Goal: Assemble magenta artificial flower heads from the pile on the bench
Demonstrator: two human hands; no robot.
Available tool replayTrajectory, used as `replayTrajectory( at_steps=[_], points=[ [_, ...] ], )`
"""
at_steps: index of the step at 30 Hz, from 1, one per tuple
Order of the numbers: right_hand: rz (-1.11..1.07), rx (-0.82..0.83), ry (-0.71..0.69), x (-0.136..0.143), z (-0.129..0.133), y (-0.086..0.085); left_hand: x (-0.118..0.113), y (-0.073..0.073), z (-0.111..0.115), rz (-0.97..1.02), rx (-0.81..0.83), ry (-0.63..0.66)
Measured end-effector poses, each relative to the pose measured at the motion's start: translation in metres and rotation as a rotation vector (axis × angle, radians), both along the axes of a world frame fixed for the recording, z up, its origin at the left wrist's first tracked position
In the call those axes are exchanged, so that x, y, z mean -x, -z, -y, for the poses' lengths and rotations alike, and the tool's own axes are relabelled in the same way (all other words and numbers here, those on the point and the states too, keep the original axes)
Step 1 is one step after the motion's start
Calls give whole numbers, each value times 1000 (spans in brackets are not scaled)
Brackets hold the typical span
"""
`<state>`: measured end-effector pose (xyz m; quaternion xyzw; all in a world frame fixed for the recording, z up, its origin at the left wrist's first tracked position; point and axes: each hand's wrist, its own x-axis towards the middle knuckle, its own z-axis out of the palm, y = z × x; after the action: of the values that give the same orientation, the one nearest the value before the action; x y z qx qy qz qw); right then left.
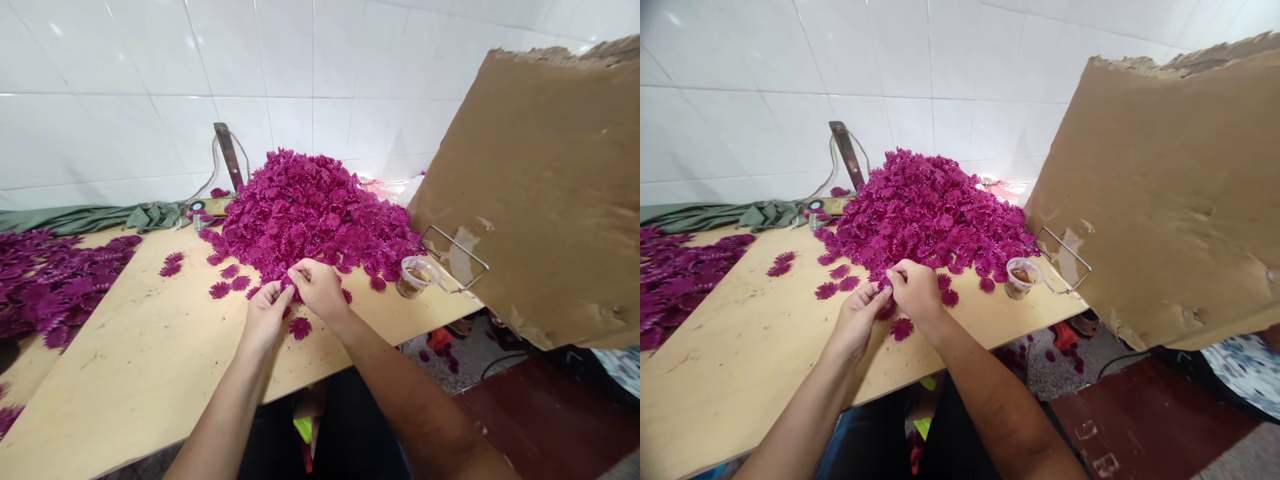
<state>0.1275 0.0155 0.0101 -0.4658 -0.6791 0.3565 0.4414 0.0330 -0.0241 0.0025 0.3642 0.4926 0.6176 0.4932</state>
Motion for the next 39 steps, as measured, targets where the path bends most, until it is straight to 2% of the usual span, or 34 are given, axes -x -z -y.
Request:
replayTrajectory(
  at_steps=[3,6,8,10,13,15,16,19,24,27,28,30,32,34,36,39],
  points=[
    [39,-46,66,0,-14,-5,1,1,-1,5,-7,-34],
    [-55,22,230,-12,-38,-12,7,1,2,-24,-17,-65],
    [-120,56,251,-22,-47,-18,11,1,5,-29,-2,-83],
    [-99,63,91,-27,-42,-24,14,1,6,-17,33,-91],
    [-50,139,-305,-20,-19,-25,14,0,3,-29,44,-84],
    [-104,178,-425,-10,-7,-20,12,-1,2,-54,26,-66],
    [-145,187,-430,-6,-4,-17,12,-2,2,-65,15,-50],
    [-211,170,-312,0,-14,-7,12,-3,5,-101,-38,9],
    [-144,144,195,-21,-54,1,19,-1,14,-122,-91,-16],
    [-58,58,294,-32,-58,-4,21,1,14,-70,-43,-21],
    [-30,0,273,-33,-53,-7,20,1,13,-50,-28,-21],
    [-6,-61,114,-29,-37,-13,18,2,9,-13,-15,-27],
    [-18,21,-175,-20,-19,-16,15,2,6,11,-11,-44],
    [-53,146,-376,-11,-5,-15,13,2,4,26,12,-65],
    [-94,212,-427,-4,2,-10,12,2,4,45,44,-66],
    [-135,205,-362,0,4,-2,12,2,7,56,50,-25]
  ],
)
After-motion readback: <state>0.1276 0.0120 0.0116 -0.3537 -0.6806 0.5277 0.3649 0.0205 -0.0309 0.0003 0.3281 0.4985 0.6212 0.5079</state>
